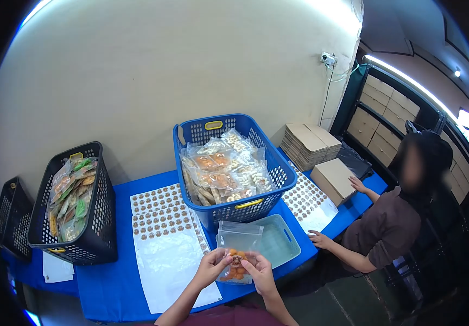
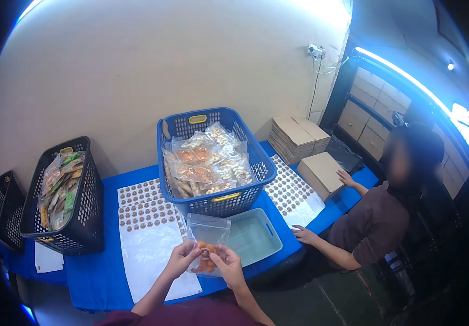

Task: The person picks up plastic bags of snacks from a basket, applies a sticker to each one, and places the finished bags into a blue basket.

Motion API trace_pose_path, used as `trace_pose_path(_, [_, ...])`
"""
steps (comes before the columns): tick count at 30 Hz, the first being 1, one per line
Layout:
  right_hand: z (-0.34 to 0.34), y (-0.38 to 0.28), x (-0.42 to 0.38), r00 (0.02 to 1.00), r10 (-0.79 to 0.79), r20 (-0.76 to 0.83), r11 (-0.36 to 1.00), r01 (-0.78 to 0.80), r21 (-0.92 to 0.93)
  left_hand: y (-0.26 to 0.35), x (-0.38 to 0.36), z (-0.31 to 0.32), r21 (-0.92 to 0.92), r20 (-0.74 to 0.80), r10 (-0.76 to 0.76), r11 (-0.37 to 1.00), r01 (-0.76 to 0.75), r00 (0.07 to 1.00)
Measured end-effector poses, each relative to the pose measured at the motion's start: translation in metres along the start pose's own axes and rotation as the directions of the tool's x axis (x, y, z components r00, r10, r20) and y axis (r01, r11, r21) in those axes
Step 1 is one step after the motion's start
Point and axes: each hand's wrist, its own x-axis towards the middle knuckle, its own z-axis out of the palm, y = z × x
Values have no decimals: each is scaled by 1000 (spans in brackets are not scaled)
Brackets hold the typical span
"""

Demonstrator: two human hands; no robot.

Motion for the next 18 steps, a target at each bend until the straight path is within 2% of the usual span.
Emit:
trace_pose_path(3, [-4, 1, -1, 998, -58, -29, 998, 57, -38, 9, -4, 3, -70, 58, -58, 996, 62, 997])
trace_pose_path(6, [-2, -1, -8, 994, -95, -58, 994, 92, -60, 13, -3, 12, 23, 47, -21, 1000, 20, 999])
trace_pose_path(9, [-7, 2, -11, 982, -165, -95, 979, 151, -135, -2, 2, 27, -35, 0, -72, 997, 72, 997])
trace_pose_path(12, [-11, -5, -14, 969, -195, -151, 969, 168, -179, -8, 7, 35, 102, 28, 2, 995, -5, 1000])
trace_pose_path(13, [-13, -9, -15, 966, -195, -171, 969, 164, -184, -4, 7, 34, 210, 57, -37, 977, 25, 998])
trace_pose_path(16, [-18, -12, -18, 973, -122, -197, 992, 114, -49, 2, 8, 40, 70, 115, 3, 998, -11, 993])
trace_pose_path(18, [-22, -10, -17, 975, -121, -185, 993, 118, -26, -3, 7, 41, -3, 120, -32, 999, 33, 992])
